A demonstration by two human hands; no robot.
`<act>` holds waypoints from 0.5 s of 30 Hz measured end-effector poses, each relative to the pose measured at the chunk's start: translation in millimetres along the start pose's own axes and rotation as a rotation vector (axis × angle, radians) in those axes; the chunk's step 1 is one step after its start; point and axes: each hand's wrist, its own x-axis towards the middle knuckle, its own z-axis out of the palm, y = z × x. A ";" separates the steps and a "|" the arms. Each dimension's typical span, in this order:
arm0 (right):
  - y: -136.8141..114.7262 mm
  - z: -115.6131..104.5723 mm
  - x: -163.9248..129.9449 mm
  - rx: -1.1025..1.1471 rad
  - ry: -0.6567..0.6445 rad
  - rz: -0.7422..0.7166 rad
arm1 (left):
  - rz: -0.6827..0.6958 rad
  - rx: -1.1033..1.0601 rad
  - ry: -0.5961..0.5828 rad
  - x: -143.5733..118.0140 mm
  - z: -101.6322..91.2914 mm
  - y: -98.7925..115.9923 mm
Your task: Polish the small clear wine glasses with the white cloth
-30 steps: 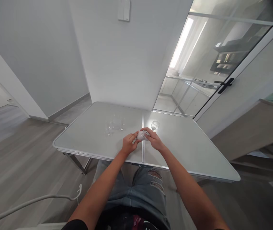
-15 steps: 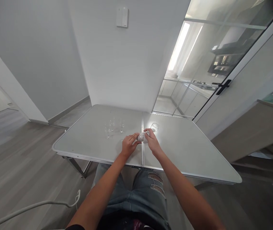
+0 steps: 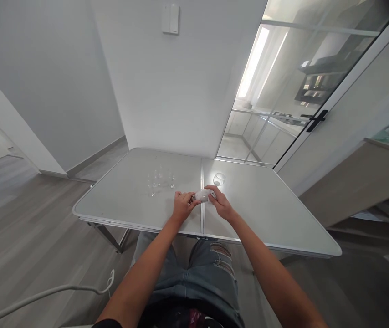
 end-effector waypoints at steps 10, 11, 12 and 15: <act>6.1 -13.9 -0.3 0.081 -0.146 -0.026 | 0.028 -0.037 -0.037 1.9 1.2 -1.0; 5.0 -10.8 0.3 0.172 -0.094 0.056 | 0.033 -0.031 -0.033 2.1 1.4 -0.8; 4.4 -7.9 1.1 0.263 -0.044 0.143 | 0.041 -0.022 -0.030 2.0 1.8 -0.7; 6.1 -2.1 5.1 0.513 0.055 0.424 | 0.083 0.010 -0.027 0.4 4.3 -1.8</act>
